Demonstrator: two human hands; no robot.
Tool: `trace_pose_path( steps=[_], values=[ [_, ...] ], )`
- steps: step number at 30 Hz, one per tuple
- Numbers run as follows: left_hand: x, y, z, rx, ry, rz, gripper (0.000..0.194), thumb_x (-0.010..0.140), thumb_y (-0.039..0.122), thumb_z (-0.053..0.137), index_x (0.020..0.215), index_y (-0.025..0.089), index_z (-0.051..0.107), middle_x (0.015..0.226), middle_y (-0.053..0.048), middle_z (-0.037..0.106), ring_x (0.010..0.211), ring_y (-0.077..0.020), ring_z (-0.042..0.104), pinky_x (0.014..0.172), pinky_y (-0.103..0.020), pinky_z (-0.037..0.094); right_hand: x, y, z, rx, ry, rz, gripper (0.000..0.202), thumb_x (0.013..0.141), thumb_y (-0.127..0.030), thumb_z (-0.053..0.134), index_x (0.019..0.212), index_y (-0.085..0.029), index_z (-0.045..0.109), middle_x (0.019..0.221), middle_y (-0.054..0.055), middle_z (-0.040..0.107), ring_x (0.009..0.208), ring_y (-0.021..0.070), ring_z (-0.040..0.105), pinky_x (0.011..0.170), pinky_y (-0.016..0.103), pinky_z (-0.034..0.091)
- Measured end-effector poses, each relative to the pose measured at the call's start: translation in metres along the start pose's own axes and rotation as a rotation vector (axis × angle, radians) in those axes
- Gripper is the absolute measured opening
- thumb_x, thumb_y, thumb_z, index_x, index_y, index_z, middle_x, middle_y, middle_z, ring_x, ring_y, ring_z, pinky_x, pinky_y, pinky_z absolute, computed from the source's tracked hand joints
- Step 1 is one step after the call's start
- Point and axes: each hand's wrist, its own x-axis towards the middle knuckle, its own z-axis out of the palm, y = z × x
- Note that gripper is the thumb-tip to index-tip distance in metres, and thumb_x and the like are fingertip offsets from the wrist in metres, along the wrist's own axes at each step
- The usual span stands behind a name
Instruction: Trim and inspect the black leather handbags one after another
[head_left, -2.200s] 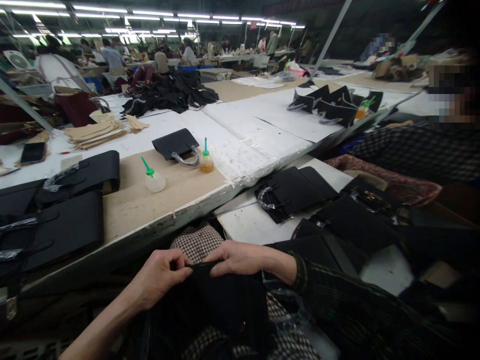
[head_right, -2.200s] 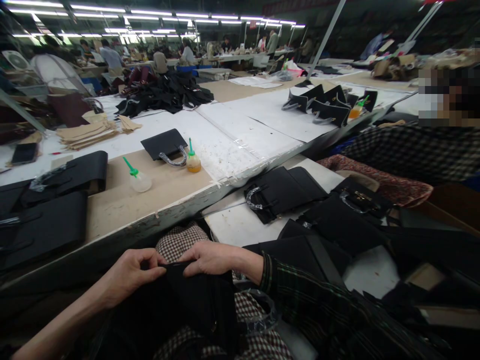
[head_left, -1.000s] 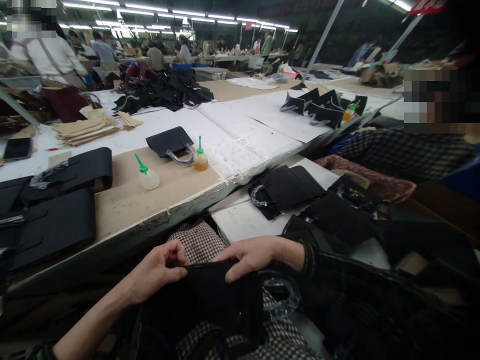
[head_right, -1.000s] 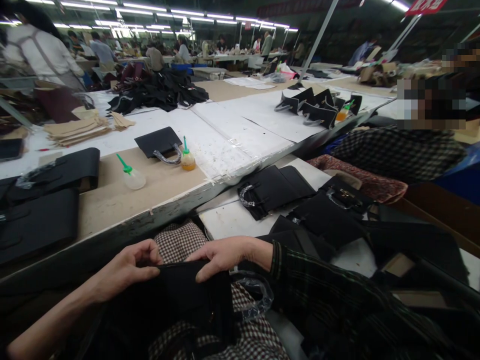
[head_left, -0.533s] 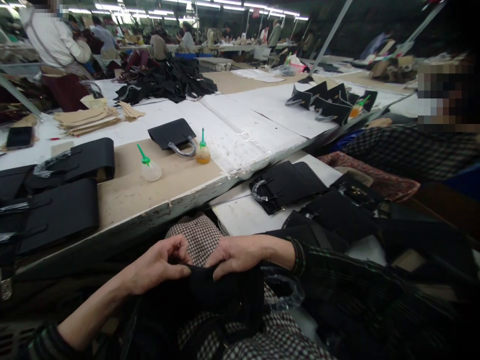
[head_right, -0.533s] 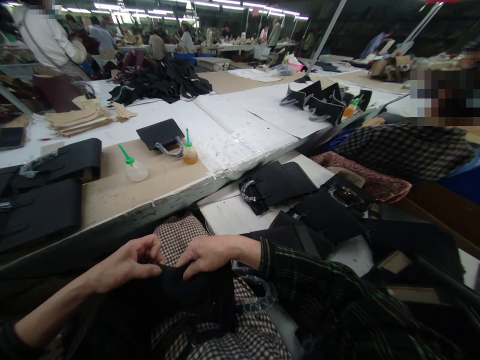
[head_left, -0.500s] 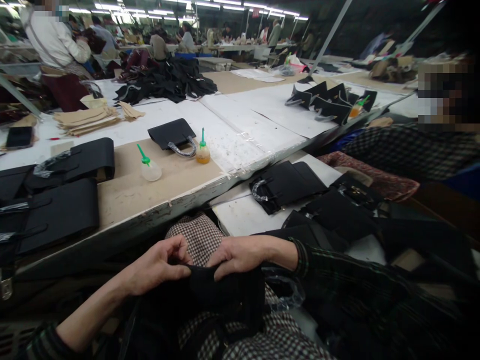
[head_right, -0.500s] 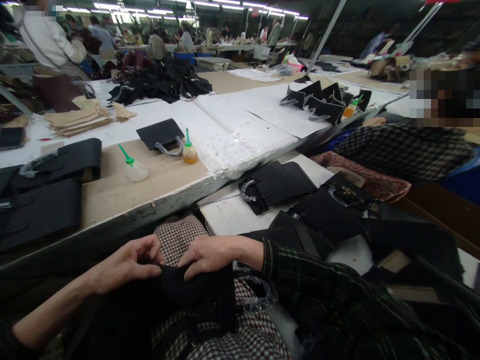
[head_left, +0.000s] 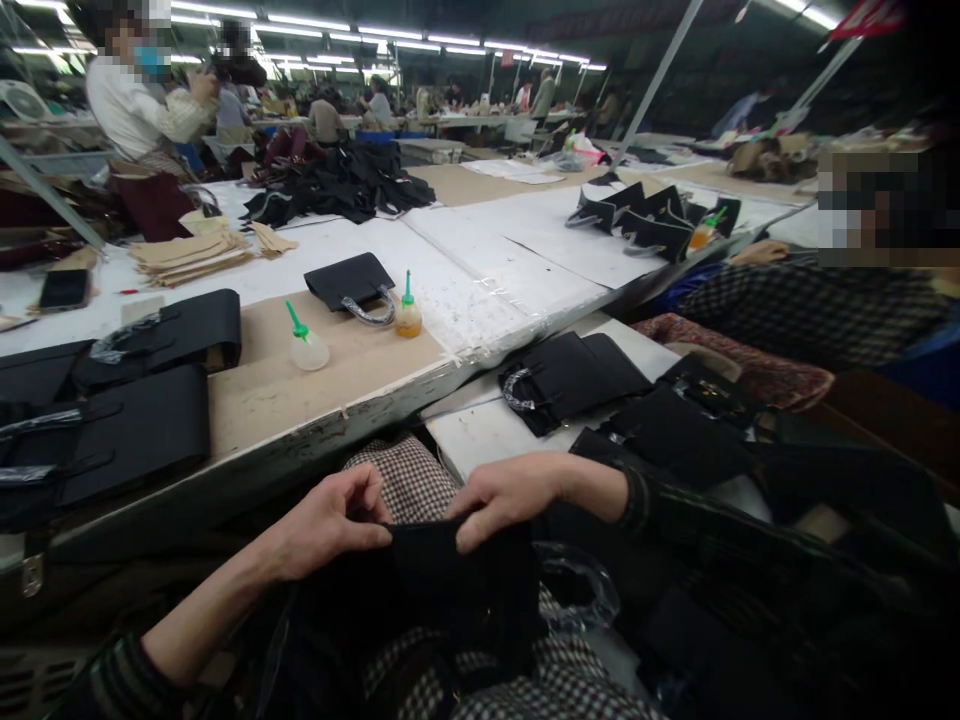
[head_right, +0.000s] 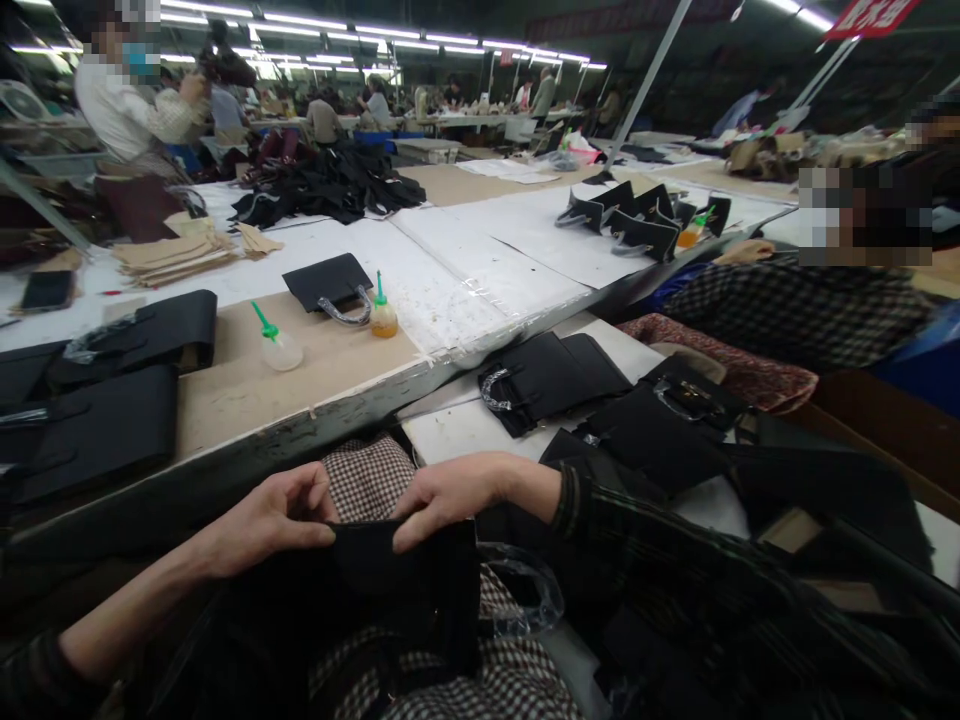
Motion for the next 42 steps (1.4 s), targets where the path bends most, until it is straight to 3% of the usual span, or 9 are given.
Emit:
trace_pose_path(
  steps=[3, 7, 14, 19, 29, 32, 36, 39, 42],
  values=[
    [-0.002, 0.000, 0.000, 0.025, 0.060, 0.022, 0.032, 0.072, 0.015, 0.075, 0.078, 0.019, 0.044, 0.080, 0.002, 0.065, 0.073, -0.0125, 0.056, 0.068, -0.025, 0.044, 0.050, -0.009, -0.005, -0.135, 0.116, -0.122, 0.041, 0.076, -0.048, 0.074, 0.100, -0.015, 0.066, 0.082, -0.001, 0.063, 0.075, 0.0135, 0.056, 0.066, 0.021, 0.043],
    [-0.022, -0.002, -0.017, 0.207, 0.155, -0.031, 0.032, 0.069, 0.018, 0.077, 0.093, 0.019, 0.055, 0.091, 0.001, 0.067, 0.083, -0.0167, 0.060, 0.073, -0.027, 0.044, 0.087, -0.011, -0.005, -0.197, 0.163, -0.082, 0.022, 0.078, -0.033, 0.073, 0.088, -0.015, 0.067, 0.070, -0.004, 0.058, 0.065, 0.0119, 0.054, 0.056, 0.020, 0.040],
    [-0.057, -0.008, -0.032, -0.066, -0.024, -0.285, 0.037, 0.073, 0.016, 0.071, 0.110, 0.018, 0.064, 0.102, -0.003, 0.071, 0.100, -0.0258, 0.064, 0.085, -0.034, 0.049, 0.071, 0.004, -0.023, -0.079, 0.075, -0.118, 0.025, 0.079, -0.021, 0.070, 0.103, -0.013, 0.073, 0.085, -0.001, 0.070, 0.075, 0.0138, 0.062, 0.066, 0.019, 0.047],
    [-0.050, -0.015, -0.031, -0.188, -0.072, -0.298, 0.046, 0.074, 0.013, 0.069, 0.119, 0.020, 0.066, 0.108, -0.003, 0.073, 0.101, -0.0256, 0.065, 0.090, -0.036, 0.050, 0.080, 0.024, -0.024, 0.094, 0.021, -0.237, 0.039, 0.084, -0.024, 0.068, 0.122, -0.017, 0.067, 0.110, 0.002, 0.072, 0.096, 0.0175, 0.065, 0.087, 0.022, 0.048],
    [-0.030, -0.025, -0.047, -0.213, -0.216, -0.392, 0.042, 0.075, 0.020, 0.070, 0.117, 0.020, 0.069, 0.105, -0.004, 0.075, 0.101, -0.0269, 0.067, 0.092, -0.037, 0.049, 0.093, 0.048, -0.028, 0.129, -0.015, -0.216, 0.036, 0.083, -0.025, 0.070, 0.118, -0.016, 0.071, 0.108, 0.002, 0.074, 0.093, 0.0157, 0.066, 0.087, 0.019, 0.047],
    [-0.020, -0.024, -0.052, -0.020, -0.264, -0.359, 0.036, 0.080, 0.028, 0.067, 0.115, 0.021, 0.068, 0.107, -0.003, 0.073, 0.099, -0.0261, 0.066, 0.086, -0.033, 0.050, 0.094, 0.046, -0.031, 0.099, -0.002, -0.199, 0.036, 0.083, -0.027, 0.070, 0.117, -0.017, 0.071, 0.104, 0.001, 0.074, 0.089, 0.0148, 0.064, 0.084, 0.018, 0.046],
    [-0.008, -0.012, -0.036, 0.755, -0.173, 0.001, 0.032, 0.093, 0.049, 0.047, 0.100, 0.025, 0.067, 0.084, -0.005, 0.070, 0.076, -0.0230, 0.065, 0.066, -0.030, 0.044, 0.087, 0.024, -0.028, -0.009, 0.009, -0.204, 0.033, 0.087, -0.038, 0.063, 0.112, -0.018, 0.073, 0.086, -0.001, 0.070, 0.071, 0.0134, 0.057, 0.067, 0.020, 0.044],
    [0.002, -0.014, -0.023, 0.947, -0.089, -0.005, 0.036, 0.092, 0.055, 0.043, 0.089, 0.026, 0.064, 0.067, -0.007, 0.063, 0.065, -0.0254, 0.062, 0.058, -0.033, 0.038, 0.084, 0.014, -0.019, -0.190, 0.125, -0.162, 0.030, 0.090, -0.045, 0.055, 0.091, -0.023, 0.076, 0.067, -0.001, 0.062, 0.059, 0.0147, 0.051, 0.058, 0.024, 0.040],
    [0.006, -0.022, -0.029, 1.092, -0.097, 0.008, 0.016, 0.088, 0.042, 0.057, 0.079, 0.028, 0.058, 0.068, -0.009, 0.065, 0.071, -0.0282, 0.062, 0.060, -0.038, 0.039, 0.094, 0.021, -0.015, -0.369, 0.295, -0.189, 0.030, 0.091, -0.047, 0.050, 0.087, -0.031, 0.074, 0.075, 0.002, 0.066, 0.069, 0.0187, 0.061, 0.065, 0.027, 0.044]
  ],
)
